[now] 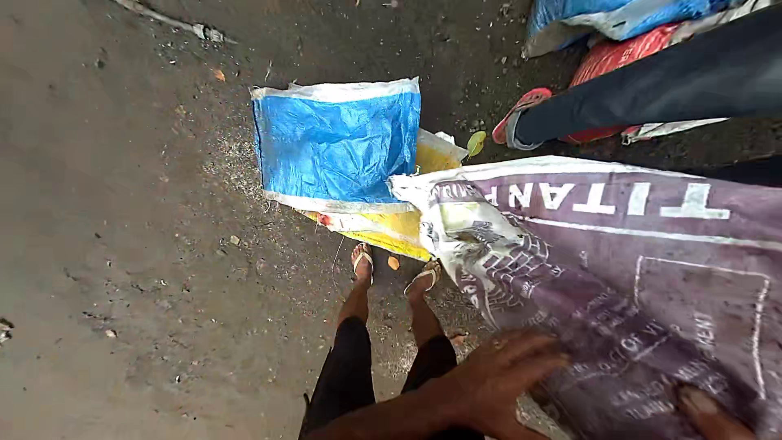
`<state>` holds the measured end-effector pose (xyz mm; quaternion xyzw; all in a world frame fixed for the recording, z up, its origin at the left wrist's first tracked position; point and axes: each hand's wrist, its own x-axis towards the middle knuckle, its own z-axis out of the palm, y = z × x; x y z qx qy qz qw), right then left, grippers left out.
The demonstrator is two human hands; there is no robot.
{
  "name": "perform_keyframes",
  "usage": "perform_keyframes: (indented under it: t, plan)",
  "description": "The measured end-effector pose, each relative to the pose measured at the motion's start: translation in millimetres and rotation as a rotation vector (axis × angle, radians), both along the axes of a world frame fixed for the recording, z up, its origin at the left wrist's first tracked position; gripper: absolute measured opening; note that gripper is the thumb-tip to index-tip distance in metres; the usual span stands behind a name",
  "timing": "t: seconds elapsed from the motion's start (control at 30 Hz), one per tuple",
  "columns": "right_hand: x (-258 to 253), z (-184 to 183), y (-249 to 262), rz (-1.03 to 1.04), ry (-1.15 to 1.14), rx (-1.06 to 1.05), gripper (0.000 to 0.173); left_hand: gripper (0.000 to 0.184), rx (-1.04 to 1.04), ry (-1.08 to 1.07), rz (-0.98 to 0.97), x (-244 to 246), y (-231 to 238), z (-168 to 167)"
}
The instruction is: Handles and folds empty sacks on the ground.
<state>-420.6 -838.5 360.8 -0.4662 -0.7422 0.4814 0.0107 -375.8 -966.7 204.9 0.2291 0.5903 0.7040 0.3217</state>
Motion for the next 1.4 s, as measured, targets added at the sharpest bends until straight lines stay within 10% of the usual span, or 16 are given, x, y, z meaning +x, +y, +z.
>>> perform_keyframes:
  t: [0.23, 0.43, 0.53, 0.73, 0.97, 1.4]
  plan:
    - [-59.2, -96.9, -108.5, 0.200, 0.400, -0.033, 0.030, 0.080, -0.164, 0.112, 0.444, -31.9, -82.5, -33.1]
    - [-138.9, -219.5, -281.1, 0.649, 0.080, -0.322, 0.080, 0.070, -0.657, -0.155, 0.691, -109.1, -269.4, -118.4]
    - [-143.7, -204.0, -319.2, 0.956, 0.140, -0.417, 0.065, 0.067, -1.044, -0.316, 0.871, -95.0, -375.4, -169.8]
    - [-25.6, -222.6, -174.0, 0.997, -0.328, -0.390, 0.033, 0.050, -1.188, -0.746, 0.087, 23.0, -414.8, -163.4]
    - [168.0, -181.2, 34.5, 0.513, -0.925, -0.170, 0.049, 0.051, -0.990, -0.796, 0.074, 44.0, -330.6, -130.6]
    - [212.8, -123.0, 13.8, 0.342, -0.413, -0.079, 0.031, 0.050, -0.927, -0.388, 0.181, -67.4, -278.6, -27.5]
